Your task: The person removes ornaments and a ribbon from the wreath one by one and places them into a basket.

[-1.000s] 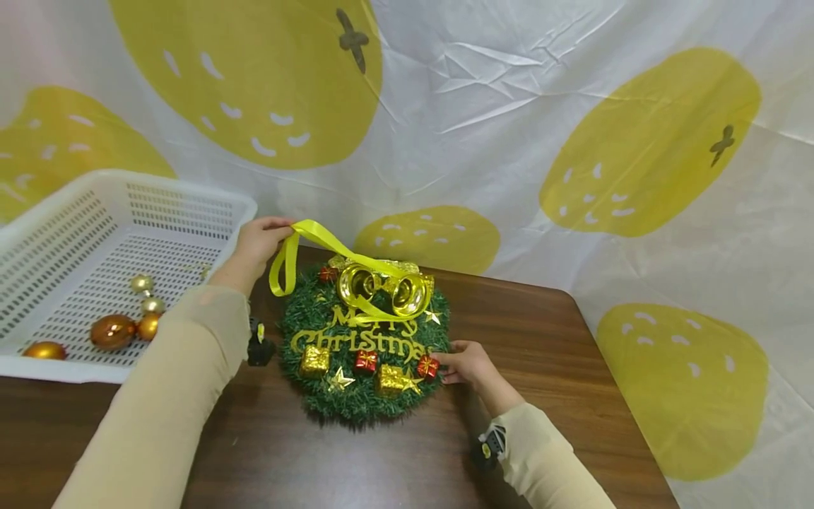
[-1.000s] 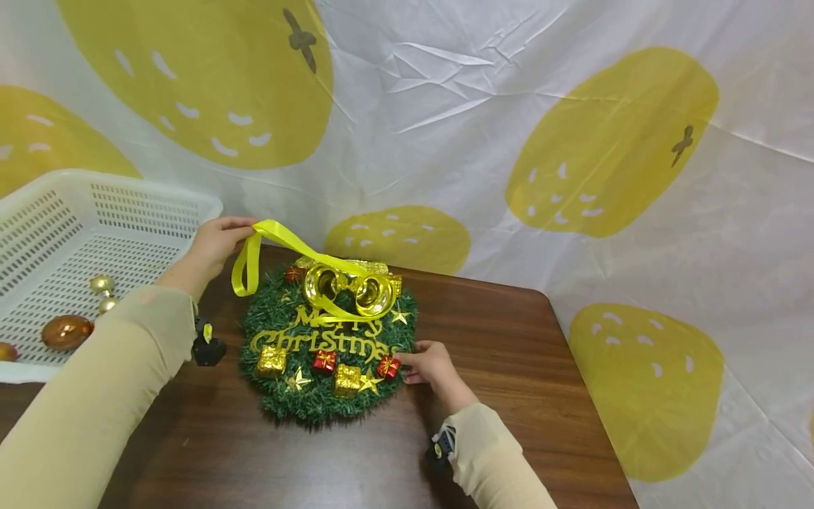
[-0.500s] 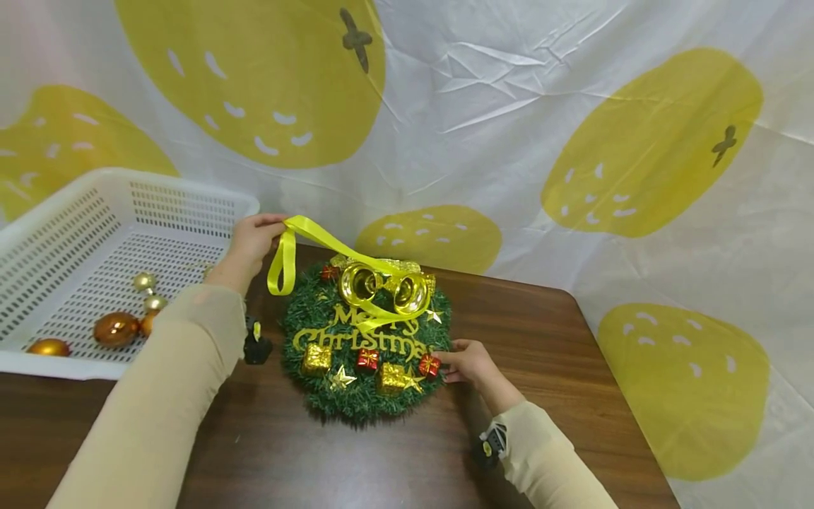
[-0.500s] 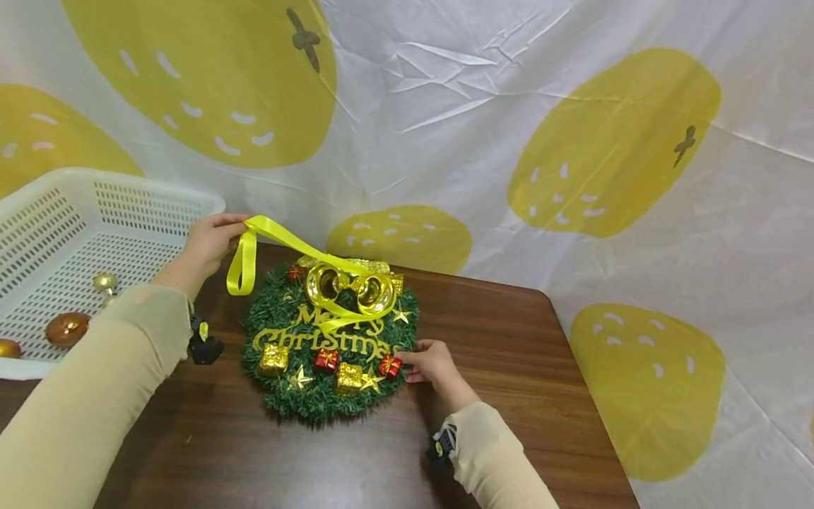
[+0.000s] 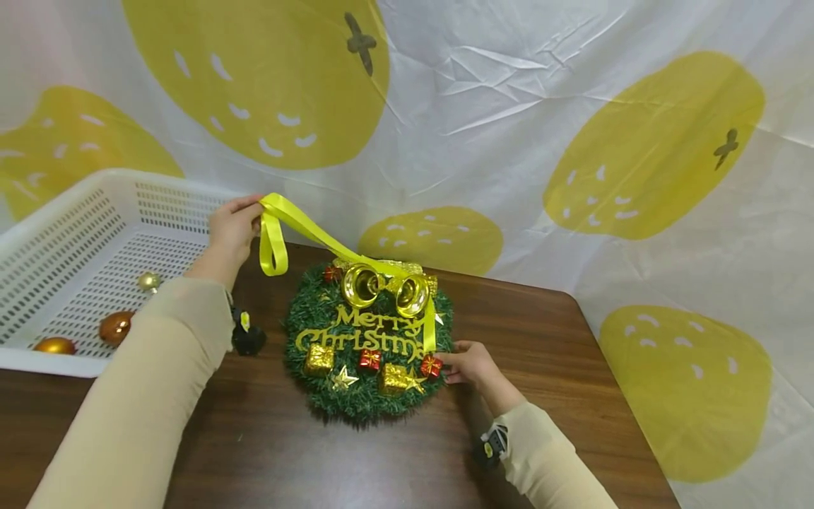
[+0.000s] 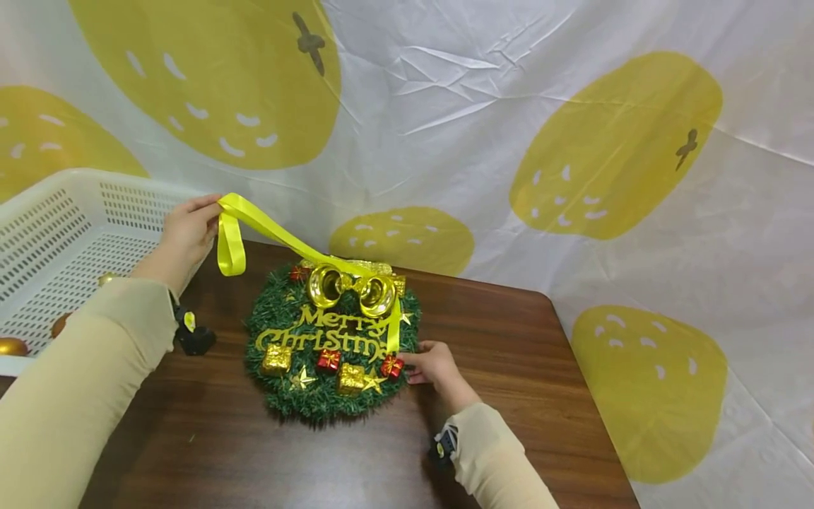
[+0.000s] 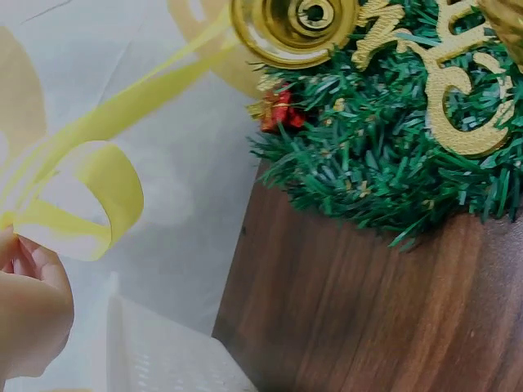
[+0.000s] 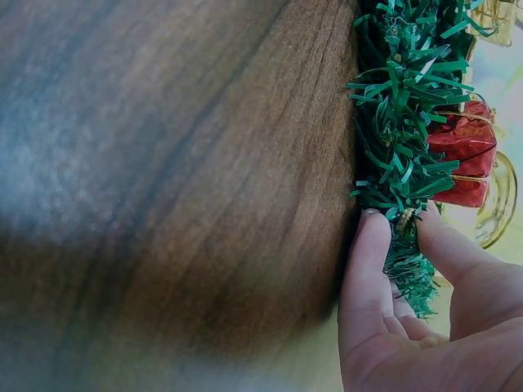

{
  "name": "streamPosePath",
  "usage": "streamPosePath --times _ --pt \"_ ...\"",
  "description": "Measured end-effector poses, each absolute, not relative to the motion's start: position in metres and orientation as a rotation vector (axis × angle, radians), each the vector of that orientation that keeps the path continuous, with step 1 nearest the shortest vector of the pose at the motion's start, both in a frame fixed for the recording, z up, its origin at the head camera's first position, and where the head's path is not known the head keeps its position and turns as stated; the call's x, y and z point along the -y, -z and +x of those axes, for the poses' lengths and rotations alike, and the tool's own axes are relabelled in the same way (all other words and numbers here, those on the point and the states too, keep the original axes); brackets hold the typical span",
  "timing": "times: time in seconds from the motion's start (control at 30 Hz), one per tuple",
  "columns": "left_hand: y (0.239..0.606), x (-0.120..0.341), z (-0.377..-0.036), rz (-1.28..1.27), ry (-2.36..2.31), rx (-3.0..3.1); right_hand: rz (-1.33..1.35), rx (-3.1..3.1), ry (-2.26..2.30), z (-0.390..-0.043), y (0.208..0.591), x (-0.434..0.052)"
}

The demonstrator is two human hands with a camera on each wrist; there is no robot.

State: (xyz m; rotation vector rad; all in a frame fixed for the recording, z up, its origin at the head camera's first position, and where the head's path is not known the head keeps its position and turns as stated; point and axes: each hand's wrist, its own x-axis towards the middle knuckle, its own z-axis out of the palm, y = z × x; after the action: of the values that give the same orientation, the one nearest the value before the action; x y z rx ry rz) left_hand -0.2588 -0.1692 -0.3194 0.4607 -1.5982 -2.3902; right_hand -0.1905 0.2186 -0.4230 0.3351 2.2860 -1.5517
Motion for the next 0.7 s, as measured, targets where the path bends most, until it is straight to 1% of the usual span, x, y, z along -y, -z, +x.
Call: streamPosePath --times 0.33,0.7 --pt "0.311 0.187 -0.256 0.440 2.540 1.270 0.326 -2.292 1.569 -0.194 0.424 -0.221" --pt "0.305 0.202 -0.251 0.452 2.559 1.174 0.333 -2.298 1.550 -0.197 0.424 -0.223"
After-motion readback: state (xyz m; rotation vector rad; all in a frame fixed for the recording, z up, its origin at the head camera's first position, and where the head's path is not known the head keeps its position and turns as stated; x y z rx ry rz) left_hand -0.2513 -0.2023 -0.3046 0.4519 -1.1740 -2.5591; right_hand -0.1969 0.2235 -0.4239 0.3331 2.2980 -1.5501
